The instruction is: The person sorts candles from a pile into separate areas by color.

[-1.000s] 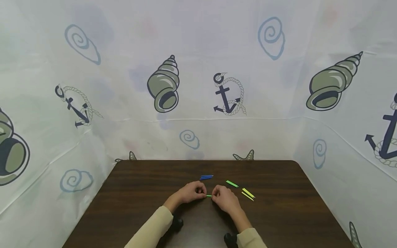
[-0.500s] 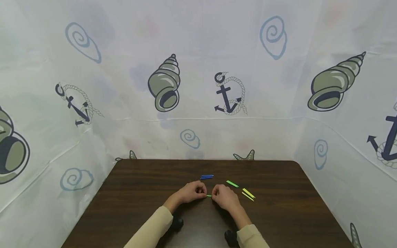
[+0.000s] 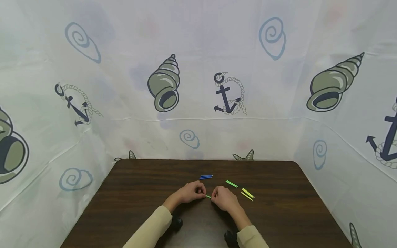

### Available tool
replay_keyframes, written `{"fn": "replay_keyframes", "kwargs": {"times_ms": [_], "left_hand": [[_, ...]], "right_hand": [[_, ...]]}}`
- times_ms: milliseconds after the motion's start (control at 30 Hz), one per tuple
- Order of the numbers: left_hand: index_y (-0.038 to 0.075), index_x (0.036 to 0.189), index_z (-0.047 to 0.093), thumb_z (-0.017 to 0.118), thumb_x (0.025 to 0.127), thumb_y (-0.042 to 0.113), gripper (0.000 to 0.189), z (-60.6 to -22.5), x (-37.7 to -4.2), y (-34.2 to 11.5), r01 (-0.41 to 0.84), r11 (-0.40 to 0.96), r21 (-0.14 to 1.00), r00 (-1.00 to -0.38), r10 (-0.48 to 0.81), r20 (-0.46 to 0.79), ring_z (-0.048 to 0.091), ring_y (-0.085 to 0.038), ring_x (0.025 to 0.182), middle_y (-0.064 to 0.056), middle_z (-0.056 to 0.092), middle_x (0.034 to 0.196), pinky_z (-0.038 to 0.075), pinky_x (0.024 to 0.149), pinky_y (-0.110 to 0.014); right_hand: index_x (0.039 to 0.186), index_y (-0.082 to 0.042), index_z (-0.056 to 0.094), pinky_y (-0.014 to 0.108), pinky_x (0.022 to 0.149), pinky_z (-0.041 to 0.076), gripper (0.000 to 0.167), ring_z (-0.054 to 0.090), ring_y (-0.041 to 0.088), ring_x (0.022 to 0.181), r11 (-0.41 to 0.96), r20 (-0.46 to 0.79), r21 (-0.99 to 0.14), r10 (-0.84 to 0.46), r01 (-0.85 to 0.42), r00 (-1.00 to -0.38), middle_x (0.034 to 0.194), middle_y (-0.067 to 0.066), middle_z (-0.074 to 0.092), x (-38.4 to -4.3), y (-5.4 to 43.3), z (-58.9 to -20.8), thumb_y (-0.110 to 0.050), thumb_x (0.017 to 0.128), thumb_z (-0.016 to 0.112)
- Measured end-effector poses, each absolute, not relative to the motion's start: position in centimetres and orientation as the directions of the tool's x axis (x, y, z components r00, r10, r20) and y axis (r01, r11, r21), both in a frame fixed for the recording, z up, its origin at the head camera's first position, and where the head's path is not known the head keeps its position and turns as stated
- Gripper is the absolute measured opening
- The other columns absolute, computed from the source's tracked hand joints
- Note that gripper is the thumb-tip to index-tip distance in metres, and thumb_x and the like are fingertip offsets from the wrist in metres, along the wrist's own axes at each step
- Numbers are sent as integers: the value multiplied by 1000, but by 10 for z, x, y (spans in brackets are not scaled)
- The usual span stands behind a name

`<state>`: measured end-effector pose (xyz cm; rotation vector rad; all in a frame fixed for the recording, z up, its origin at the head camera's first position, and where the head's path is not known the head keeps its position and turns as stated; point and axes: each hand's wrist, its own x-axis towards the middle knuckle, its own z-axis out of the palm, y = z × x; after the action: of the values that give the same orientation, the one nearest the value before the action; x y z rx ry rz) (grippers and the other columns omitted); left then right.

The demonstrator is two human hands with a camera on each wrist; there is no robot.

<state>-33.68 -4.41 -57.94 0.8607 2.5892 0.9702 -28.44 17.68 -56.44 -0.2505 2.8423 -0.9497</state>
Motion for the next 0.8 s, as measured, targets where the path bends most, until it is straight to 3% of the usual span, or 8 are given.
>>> {"fn": "replay_keyframes", "kwargs": {"times_ms": [167, 400, 600, 800], "left_hand": [[22, 104, 75, 73, 104, 32, 10, -581, -337, -44, 445, 610, 656, -796, 605, -23, 53, -6, 79, 9, 59, 88, 35, 113, -63], [23, 103, 75, 72, 105, 30, 7, -583, -339, -44, 458, 613, 643, -793, 609, -15, 53, -6, 78, 10, 59, 88, 38, 105, -56], [21, 104, 75, 70, 106, 28, 8, -583, -339, -44, 464, 601, 651, -788, 616, -7, 54, -5, 79, 11, 60, 88, 31, 119, -71], [15, 123, 71, 74, 104, 24, 21, -581, -336, -45, 443, 587, 678, -794, 608, -7, 53, -7, 81, 8, 57, 90, 23, 121, -77]], "right_hand": [[92, -19, 70, 33, 58, 41, 6, 55, 13, 64, 780, -79, -616, -202, -112, -976, 76, -5, 61, -282, 183, -565, -17, 98, 73], [94, -18, 70, 31, 57, 41, 5, 53, 12, 63, 764, -65, -635, -199, -114, -978, 76, -5, 60, -280, 195, -561, -18, 99, 72], [94, -13, 73, 32, 59, 41, 5, 52, 14, 64, 732, -28, -673, -166, -105, -986, 75, -3, 59, -286, 211, -553, -13, 99, 70], [98, -11, 72, 33, 59, 40, 6, 53, 16, 64, 723, -44, -689, -110, -49, -993, 75, -1, 61, -293, 230, -544, -14, 100, 68]]}}
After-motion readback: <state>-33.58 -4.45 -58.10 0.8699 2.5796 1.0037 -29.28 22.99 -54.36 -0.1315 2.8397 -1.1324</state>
